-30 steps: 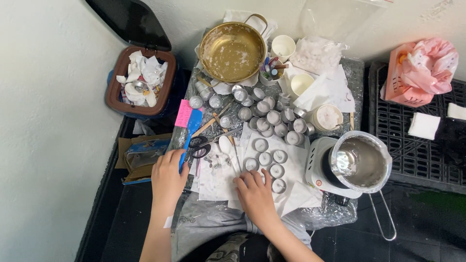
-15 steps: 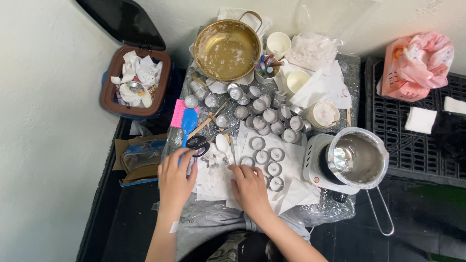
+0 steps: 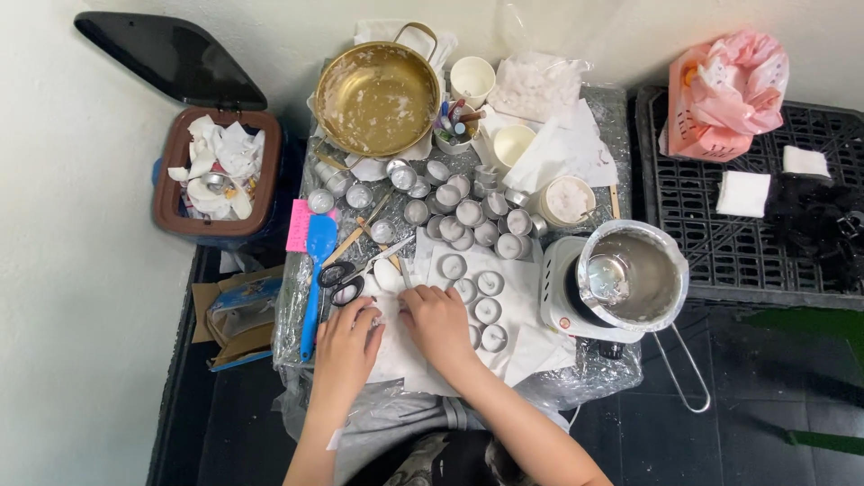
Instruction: Preparing small candle containers by placing wicks inside and melting wax.
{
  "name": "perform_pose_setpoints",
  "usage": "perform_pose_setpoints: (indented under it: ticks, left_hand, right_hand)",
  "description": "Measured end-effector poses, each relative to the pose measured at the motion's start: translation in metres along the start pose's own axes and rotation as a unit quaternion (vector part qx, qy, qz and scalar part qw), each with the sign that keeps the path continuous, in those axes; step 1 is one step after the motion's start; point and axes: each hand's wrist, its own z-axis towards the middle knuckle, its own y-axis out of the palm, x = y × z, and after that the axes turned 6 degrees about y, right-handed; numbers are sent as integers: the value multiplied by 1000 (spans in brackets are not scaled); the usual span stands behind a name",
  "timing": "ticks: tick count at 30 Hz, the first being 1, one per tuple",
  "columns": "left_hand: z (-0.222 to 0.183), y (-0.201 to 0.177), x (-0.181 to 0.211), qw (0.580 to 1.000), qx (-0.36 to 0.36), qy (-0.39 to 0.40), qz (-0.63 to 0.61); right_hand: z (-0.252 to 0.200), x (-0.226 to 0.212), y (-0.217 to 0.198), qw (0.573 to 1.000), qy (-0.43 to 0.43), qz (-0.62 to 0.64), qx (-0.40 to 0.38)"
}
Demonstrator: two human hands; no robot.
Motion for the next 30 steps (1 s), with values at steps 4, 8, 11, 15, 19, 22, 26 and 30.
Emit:
perform_pose_setpoints:
  ticks: [4,8,11,15,19,22,26,30]
  left_hand:
    - [0,-6,3,1000,7,13,-10]
    - [-1,-4,2,999,23,15,-17]
    - [-2,-3,-2,999,20,5,-29]
    - [4,-13,7,1000,17,0,-26]
    - [5,-14,8,1000,15,1,-8]
    - [4,-6,3,1000,-6,-11,-9]
    - [2,0,-1,999,-8,-20,-42]
    - [5,0,2,999,-17,-17,-41]
  right_hand:
    - [4,3,-18,998,2,54,11]
    - [7,9,-36,979,87,182,-33]
    - [5,11,-44,957,126,256,-48]
    - [1,3,-48,950,135,273,-63]
    - [-9,-15,-40,966,56,238,-84]
    - [-9,-24,-60,964,20,250,-86]
    - [-14,-6,-88,971,32,236,-22]
    - [-36,20,-106,968,-6,223,117]
